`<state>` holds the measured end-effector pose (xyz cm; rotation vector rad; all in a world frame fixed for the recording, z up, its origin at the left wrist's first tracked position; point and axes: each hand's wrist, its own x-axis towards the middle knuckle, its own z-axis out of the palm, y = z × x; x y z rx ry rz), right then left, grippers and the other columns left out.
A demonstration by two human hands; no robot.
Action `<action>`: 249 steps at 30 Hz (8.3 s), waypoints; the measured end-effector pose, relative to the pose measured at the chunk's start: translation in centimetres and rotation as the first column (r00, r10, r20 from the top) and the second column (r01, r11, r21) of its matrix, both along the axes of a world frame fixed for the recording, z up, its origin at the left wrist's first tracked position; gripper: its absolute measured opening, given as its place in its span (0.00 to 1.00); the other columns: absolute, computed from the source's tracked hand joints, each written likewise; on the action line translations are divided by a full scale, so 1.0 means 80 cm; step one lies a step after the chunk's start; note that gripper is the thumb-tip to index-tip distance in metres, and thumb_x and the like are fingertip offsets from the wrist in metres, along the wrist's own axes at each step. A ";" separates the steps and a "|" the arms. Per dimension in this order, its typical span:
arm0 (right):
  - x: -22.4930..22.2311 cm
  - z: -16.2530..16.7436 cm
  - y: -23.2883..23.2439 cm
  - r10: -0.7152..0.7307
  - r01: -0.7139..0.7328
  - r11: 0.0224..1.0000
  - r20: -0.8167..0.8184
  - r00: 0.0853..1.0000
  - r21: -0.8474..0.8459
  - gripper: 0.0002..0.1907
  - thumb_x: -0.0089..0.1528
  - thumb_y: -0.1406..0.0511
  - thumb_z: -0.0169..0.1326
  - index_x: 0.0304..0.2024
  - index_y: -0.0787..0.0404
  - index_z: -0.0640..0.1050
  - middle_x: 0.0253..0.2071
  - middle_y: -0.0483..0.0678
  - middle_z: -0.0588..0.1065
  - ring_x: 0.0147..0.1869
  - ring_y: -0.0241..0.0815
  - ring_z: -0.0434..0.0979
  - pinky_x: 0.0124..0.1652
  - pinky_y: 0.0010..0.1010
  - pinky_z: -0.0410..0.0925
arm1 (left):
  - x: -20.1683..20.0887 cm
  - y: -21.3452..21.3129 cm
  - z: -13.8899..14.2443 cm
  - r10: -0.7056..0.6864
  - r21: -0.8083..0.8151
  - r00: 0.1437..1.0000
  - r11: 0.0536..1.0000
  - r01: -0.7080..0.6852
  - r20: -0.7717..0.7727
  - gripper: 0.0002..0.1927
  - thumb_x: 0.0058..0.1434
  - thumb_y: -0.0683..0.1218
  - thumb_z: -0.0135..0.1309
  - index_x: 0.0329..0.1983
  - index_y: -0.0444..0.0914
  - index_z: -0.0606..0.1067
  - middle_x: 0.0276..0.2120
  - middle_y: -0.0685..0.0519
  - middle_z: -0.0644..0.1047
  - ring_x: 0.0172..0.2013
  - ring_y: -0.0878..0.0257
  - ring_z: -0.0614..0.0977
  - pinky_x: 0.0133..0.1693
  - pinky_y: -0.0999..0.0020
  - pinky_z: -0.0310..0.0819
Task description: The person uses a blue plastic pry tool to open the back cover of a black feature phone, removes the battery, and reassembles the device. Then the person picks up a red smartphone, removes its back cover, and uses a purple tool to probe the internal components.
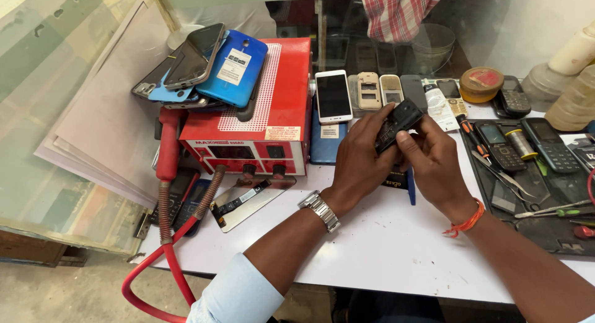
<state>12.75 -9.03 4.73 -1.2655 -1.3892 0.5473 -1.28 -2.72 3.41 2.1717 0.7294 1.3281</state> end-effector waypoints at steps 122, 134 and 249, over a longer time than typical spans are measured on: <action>-0.005 0.009 -0.003 -0.038 0.040 0.999 -0.120 0.992 0.016 0.10 0.65 0.71 0.55 0.48 0.69 0.74 0.36 0.47 0.78 0.32 0.28 0.76 0.30 0.18 0.70 | 0.003 0.007 -0.020 -0.312 -0.316 0.864 0.836 0.447 0.396 0.27 0.70 0.40 0.44 0.73 0.35 0.60 0.43 0.49 0.77 0.35 0.71 0.79 0.34 0.76 0.78; -0.004 0.007 -0.001 -0.036 0.040 0.999 -0.115 0.993 0.030 0.10 0.66 0.71 0.55 0.49 0.70 0.74 0.37 0.46 0.77 0.33 0.27 0.75 0.30 0.18 0.70 | 0.005 0.007 -0.020 -0.324 -0.280 0.862 0.850 0.447 0.391 0.26 0.74 0.41 0.45 0.74 0.36 0.60 0.46 0.47 0.78 0.39 0.70 0.81 0.36 0.77 0.79; 0.001 0.019 -0.008 0.051 -0.037 0.997 -0.193 0.980 0.074 0.23 0.71 0.61 0.45 0.62 0.72 0.70 0.46 0.50 0.76 0.47 0.33 0.75 0.43 0.23 0.70 | 0.007 0.000 -0.012 -0.447 -0.274 0.789 0.767 0.581 0.422 0.40 0.66 0.50 0.62 0.77 0.37 0.59 0.64 0.46 0.73 0.39 0.69 0.83 0.42 0.73 0.81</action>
